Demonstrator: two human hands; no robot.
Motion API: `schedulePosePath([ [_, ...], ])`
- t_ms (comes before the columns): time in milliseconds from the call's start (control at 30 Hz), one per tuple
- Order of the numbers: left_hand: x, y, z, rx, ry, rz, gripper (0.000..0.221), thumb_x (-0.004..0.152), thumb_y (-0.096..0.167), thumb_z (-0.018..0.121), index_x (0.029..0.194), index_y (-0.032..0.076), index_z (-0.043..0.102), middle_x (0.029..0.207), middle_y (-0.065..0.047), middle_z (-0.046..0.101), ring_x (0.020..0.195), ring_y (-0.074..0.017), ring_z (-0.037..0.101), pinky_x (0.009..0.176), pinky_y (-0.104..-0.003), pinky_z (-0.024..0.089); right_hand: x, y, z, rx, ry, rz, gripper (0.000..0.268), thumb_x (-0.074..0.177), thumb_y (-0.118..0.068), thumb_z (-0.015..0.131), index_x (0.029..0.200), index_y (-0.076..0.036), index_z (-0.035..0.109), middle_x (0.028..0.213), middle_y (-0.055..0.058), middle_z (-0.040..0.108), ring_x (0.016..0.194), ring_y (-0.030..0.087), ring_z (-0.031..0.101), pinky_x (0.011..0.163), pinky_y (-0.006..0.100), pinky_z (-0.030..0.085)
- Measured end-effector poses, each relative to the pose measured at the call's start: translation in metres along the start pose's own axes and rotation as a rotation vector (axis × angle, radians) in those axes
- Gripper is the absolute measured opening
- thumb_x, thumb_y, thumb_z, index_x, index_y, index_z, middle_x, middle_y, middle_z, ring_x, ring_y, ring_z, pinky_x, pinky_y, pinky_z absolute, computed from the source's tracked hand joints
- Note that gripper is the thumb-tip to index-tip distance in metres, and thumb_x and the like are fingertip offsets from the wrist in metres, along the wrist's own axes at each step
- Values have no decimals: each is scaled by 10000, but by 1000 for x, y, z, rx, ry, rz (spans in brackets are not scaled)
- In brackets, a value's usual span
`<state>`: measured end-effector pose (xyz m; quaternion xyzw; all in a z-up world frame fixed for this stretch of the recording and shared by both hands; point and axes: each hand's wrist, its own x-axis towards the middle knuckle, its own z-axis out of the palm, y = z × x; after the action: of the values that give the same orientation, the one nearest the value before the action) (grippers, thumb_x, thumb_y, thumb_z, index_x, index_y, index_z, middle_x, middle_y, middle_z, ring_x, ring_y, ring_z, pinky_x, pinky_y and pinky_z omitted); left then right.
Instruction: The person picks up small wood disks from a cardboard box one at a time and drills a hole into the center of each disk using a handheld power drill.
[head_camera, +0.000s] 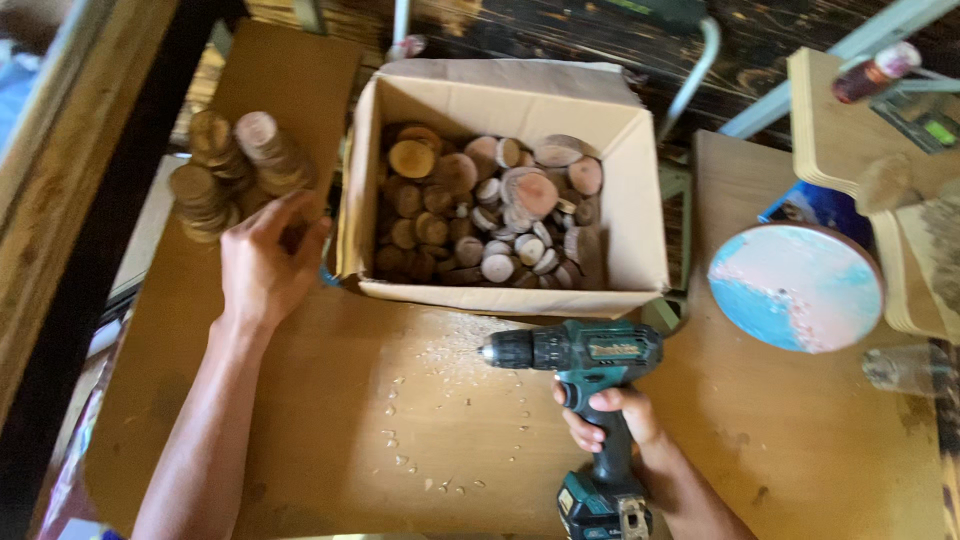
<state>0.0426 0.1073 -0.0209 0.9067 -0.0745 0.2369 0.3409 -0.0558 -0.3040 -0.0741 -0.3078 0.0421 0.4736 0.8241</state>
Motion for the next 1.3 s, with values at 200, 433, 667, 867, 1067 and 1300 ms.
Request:
schedulePosePath([
  [200, 58, 58, 35, 337, -480, 42, 385, 772, 406, 597, 1140, 293, 602, 976, 6, 668, 772, -325, 632, 584, -466, 495, 0, -8, 12, -66, -6, 34, 483, 704, -278, 595, 1023, 38, 416, 532, 100, 396, 425, 150, 351, 425, 256, 340],
  [433, 108, 79, 112, 244, -914, 97, 460, 741, 176, 638, 1193, 152, 554, 1113, -149, 582, 993, -337, 567, 791, -490, 478, 3, -8, 11, 5, -22, 44, 457, 677, -231, 610, 1001, 29, 419, 525, 82, 408, 417, 125, 393, 423, 247, 368],
  [667, 119, 58, 165, 344, -936, 158, 295, 764, 186, 587, 1051, 117, 596, 1088, -132, 537, 943, -343, 574, 783, -467, 493, 3, -10, 8, -9, -36, 90, 448, 683, -253, 610, 995, 6, 419, 536, 81, 422, 428, 123, 402, 423, 247, 349],
  [867, 116, 40, 191, 366, -861, 239, 188, 726, 91, 544, 905, 98, 599, 1059, -139, 467, 864, -403, 576, 709, -509, 485, 3, -10, 7, 0, -35, 97, 453, 684, -260, 608, 997, 4, 414, 543, 80, 395, 433, 125, 378, 432, 247, 337],
  [1067, 121, 68, 162, 193, -883, -15, 194, 818, 95, 378, 924, 70, 538, 987, -163, 539, 799, -373, 584, 694, -492, 452, 3, -13, 9, 4, -54, 119, 439, 693, -253, 608, 993, 2, 412, 550, 81, 420, 445, 127, 401, 447, 251, 349],
  [1300, 128, 87, 108, -282, -816, -3, 440, 834, 173, 607, 1245, 67, 490, 1066, -156, 630, 953, -267, 651, 862, -389, 509, 4, -11, 5, 6, -78, 108, 440, 684, -249, 619, 975, 1, 403, 547, 59, 423, 433, 109, 412, 432, 232, 359],
])
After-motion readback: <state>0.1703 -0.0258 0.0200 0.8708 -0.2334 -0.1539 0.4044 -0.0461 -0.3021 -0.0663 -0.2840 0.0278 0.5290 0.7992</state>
